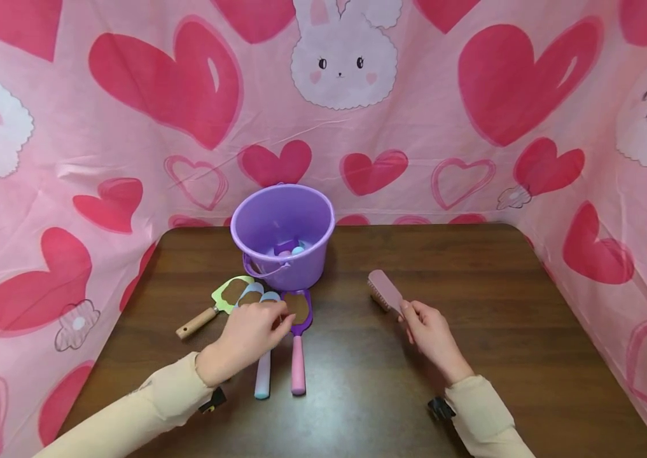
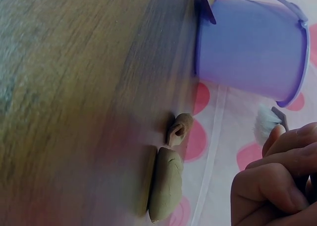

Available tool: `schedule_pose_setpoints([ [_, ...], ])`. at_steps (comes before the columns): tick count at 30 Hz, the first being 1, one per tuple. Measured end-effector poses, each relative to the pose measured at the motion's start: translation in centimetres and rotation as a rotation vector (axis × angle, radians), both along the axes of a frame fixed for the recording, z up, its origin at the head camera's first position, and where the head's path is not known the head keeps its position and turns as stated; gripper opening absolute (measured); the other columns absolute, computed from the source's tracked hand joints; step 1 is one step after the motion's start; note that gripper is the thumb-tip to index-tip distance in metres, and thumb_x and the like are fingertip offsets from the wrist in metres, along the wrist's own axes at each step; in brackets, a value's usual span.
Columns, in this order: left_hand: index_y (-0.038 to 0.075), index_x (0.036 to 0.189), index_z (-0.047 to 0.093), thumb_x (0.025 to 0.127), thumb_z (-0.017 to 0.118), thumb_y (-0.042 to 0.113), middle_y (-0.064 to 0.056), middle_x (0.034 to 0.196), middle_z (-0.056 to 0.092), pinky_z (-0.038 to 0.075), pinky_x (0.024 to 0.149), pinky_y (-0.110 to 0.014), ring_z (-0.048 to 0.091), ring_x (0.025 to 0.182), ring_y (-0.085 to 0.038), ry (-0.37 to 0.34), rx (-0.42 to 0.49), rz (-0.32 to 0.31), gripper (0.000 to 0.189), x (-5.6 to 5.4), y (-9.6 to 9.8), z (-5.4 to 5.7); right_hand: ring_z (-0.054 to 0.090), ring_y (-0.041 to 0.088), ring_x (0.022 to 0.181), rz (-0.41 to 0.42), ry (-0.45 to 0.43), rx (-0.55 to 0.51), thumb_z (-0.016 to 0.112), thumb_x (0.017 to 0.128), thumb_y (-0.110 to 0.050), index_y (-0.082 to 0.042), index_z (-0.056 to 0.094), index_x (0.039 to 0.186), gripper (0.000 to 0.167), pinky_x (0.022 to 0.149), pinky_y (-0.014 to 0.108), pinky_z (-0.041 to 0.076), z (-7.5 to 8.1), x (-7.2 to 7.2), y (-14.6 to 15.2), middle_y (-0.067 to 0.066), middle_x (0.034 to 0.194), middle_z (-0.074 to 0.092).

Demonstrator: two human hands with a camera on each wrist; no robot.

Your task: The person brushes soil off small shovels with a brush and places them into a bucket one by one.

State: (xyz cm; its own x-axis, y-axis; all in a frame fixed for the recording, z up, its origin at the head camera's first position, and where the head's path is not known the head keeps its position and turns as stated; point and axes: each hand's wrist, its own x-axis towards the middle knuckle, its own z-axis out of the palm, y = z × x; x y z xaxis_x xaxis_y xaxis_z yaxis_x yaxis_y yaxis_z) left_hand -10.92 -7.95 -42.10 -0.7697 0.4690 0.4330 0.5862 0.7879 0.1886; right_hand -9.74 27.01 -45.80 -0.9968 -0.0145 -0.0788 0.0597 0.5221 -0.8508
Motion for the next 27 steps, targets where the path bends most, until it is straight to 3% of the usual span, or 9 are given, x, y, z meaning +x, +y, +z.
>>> schedule_pose_setpoints([
  [5,0.012,0.087,0.051,0.097,0.07,0.02,0.003,0.058,0.046,0.037,0.038,-0.035,0.057,0.049,-0.021,-0.104,-0.076,-0.039,0.023,1.4,0.4,-2.5,0.042,0.013,0.04,0.001,-0.014,-0.002,0.048,0.112,-0.036,0.003,0.063,0.095,0.045,0.04,0.031,0.039,-0.1,0.1,0.0,0.001,0.057,0.05],
  [9,0.013,0.097,0.05,0.102,0.064,0.018,0.003,0.056,0.046,0.034,0.036,-0.034,0.057,0.048,-0.021,-0.171,-0.118,-0.062,0.016,2.3,0.6,-3.6,0.042,0.013,0.041,0.001,-0.019,-0.005,0.048,0.111,-0.036,0.003,0.063,0.095,0.045,0.04,0.031,0.038,-0.1,0.1,0.0,0.002,0.057,0.051],
  [14,0.017,0.104,0.052,0.106,0.057,0.023,-0.001,0.064,0.053,0.038,0.04,-0.037,0.063,0.059,-0.023,-0.299,-0.182,-0.083,0.008,2.9,0.9,-4.0,0.042,0.013,0.04,0.0,-0.021,-0.005,0.049,0.111,-0.035,0.004,0.062,0.095,0.045,0.04,0.031,0.038,-0.2,0.2,0.1,0.001,0.057,0.051],
  [18,0.019,0.107,0.054,0.107,0.055,0.03,-0.005,0.071,0.058,0.042,0.045,-0.04,0.065,0.066,-0.025,-0.377,-0.251,-0.083,0.012,3.0,1.4,-4.3,0.042,0.013,0.041,0.004,-0.023,-0.009,0.048,0.112,-0.036,0.004,0.062,0.094,0.045,0.04,0.031,0.039,-0.4,0.1,0.1,0.001,0.057,0.051],
  [27,0.019,0.09,0.055,0.104,0.059,0.04,0.002,0.068,0.05,0.041,0.047,-0.038,0.062,0.065,-0.017,-0.468,-0.249,-0.112,0.025,2.9,2.0,-4.6,0.042,0.013,0.041,0.016,-0.031,-0.021,0.049,0.112,-0.034,0.004,0.062,0.095,0.044,0.041,0.031,0.04,-0.6,0.1,0.2,0.002,0.057,0.051],
])
